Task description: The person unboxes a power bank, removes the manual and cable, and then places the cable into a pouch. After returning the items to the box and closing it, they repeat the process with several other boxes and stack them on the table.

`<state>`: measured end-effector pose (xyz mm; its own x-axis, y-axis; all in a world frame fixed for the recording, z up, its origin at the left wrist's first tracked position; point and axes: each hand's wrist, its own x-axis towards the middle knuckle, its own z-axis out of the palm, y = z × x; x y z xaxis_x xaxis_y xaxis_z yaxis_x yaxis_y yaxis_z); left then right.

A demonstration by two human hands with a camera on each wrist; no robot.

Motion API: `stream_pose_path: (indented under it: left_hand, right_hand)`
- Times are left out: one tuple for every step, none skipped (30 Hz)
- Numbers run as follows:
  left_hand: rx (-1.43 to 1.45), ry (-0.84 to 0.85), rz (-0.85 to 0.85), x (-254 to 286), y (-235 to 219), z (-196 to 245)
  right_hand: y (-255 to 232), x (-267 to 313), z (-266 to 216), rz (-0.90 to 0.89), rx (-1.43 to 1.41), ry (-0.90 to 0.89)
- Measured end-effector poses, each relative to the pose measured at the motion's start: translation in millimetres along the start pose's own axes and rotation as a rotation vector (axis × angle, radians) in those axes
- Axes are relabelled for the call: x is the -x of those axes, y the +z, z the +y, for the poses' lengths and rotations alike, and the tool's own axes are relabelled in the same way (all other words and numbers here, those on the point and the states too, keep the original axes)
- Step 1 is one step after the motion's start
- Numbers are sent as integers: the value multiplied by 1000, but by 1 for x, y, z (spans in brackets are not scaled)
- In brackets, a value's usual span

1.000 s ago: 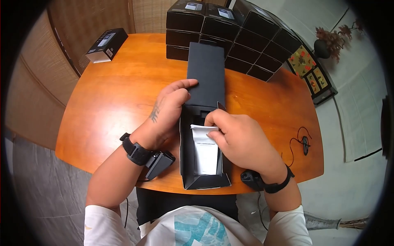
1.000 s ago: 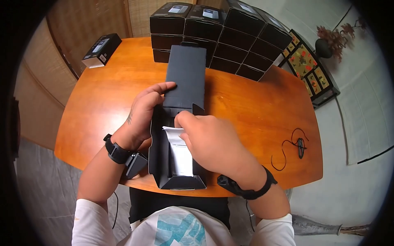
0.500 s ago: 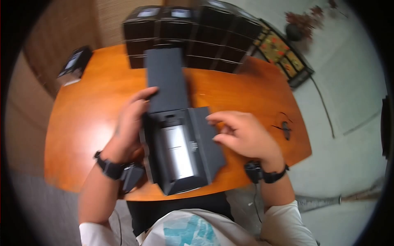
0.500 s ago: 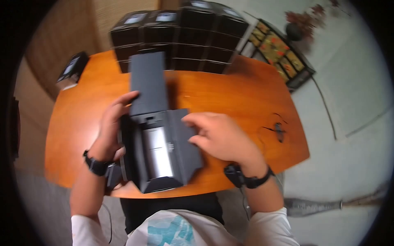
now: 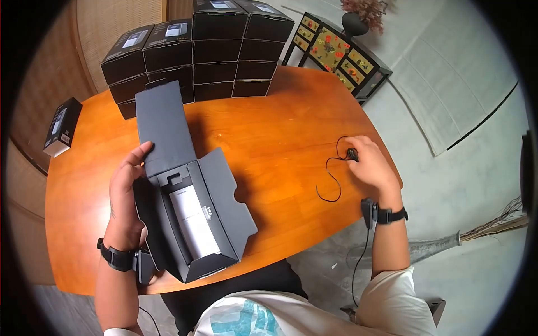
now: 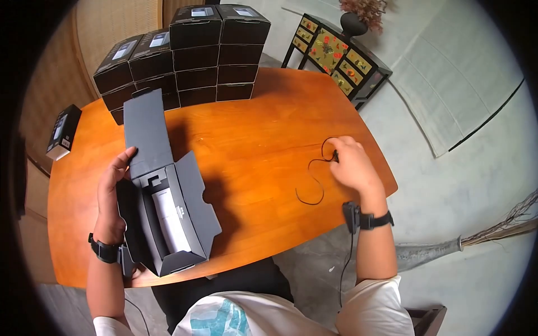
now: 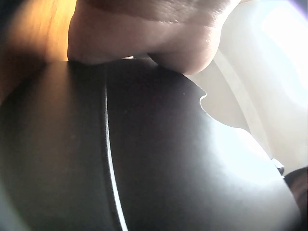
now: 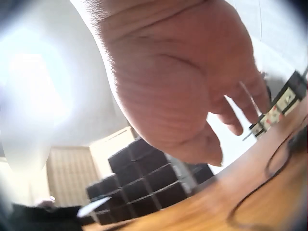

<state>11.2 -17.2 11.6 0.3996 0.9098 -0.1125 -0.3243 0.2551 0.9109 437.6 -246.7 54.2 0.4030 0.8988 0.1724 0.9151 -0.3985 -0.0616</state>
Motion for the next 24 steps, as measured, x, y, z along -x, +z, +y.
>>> stream_pose_path:
  left_hand:
    - [7, 2, 9, 1, 3, 0]
    - [13, 5, 18, 1, 4, 1]
    - [-9, 1, -24, -1, -1, 0]
    - [-32, -2, -64, -5, -10, -2]
    - [-55, -6, -102, -6, -15, -3]
    - [-44, -8, -100, -5, -15, -3]
    - [-33, -9, -99, -5, -12, -2]
    - [-23, -10, -99, -4, -9, 0]
    - [-10, -14, -95, -3, -7, 0]
    - [4, -17, -90, -2, -5, 1]
    - [18, -21, -84, -1, -4, 1]
    - [5, -22, -83, 0, -3, 2]
    - [-5, -23, -80, 0, -1, 4]
    - [-15, -25, -73, 1, -2, 5]
    - [-40, -33, -80, 0, -4, 5]
    - [-42, -32, -62, 2, -3, 7]
    - [-46, -29, -46, 4, 2, 9]
    - [-50, -26, -32, 6, 6, 11]
    - [-47, -28, -18, 6, 8, 11]
    - [-47, -27, -26, 6, 9, 11]
    - [-47, -26, -31, 6, 9, 11]
    - [-46, -26, -36, 6, 6, 10]
    - [-60, -21, -58, 3, 0, 8]
    - [-55, -17, -77, 2, -3, 8]
  right_hand:
    - [3, -3, 11, -116, 57, 135]
    - [10, -4, 22, -157, 32, 134]
    - [18, -5, 33, -199, 6, 132]
    - [28, -7, 42, -240, -21, 128]
    - [38, -8, 48, -170, -2, 70]
    - [35, -8, 39, -195, -68, 70]
    - [29, -9, 24, -220, -134, 69]
    - [26, -9, 14, -244, -201, 70]
    - [28, -8, 7, -207, -254, -19]
    - [28, -9, -1, -258, -355, 7]
    - [25, -9, -12, -310, -456, 32]
    - [21, -11, -22, -364, -556, 55]
    - [20, -11, -24, -445, -788, 77]
    - [15, -11, -35, -414, -991, 15]
    - [6, -9, -52, -383, -1194, -47]
    - [-5, -7, -70, -347, -1399, -108]
    - [-15, -8, -85, -328, -1472, -204]
    - [-25, -10, -99, -306, -1544, -299]
    - [-35, -10, -114, -282, -1614, -395]
    - [-45, -9, -130, -259, -1666, -437]
    - [-53, -9, -149, -238, -1718, -479]
    - [-61, -8, -167, -218, -1770, -521]
    - [-70, -6, -185, -162, -1790, -537]
    - [-79, -4, -203, -107, -1810, -552]
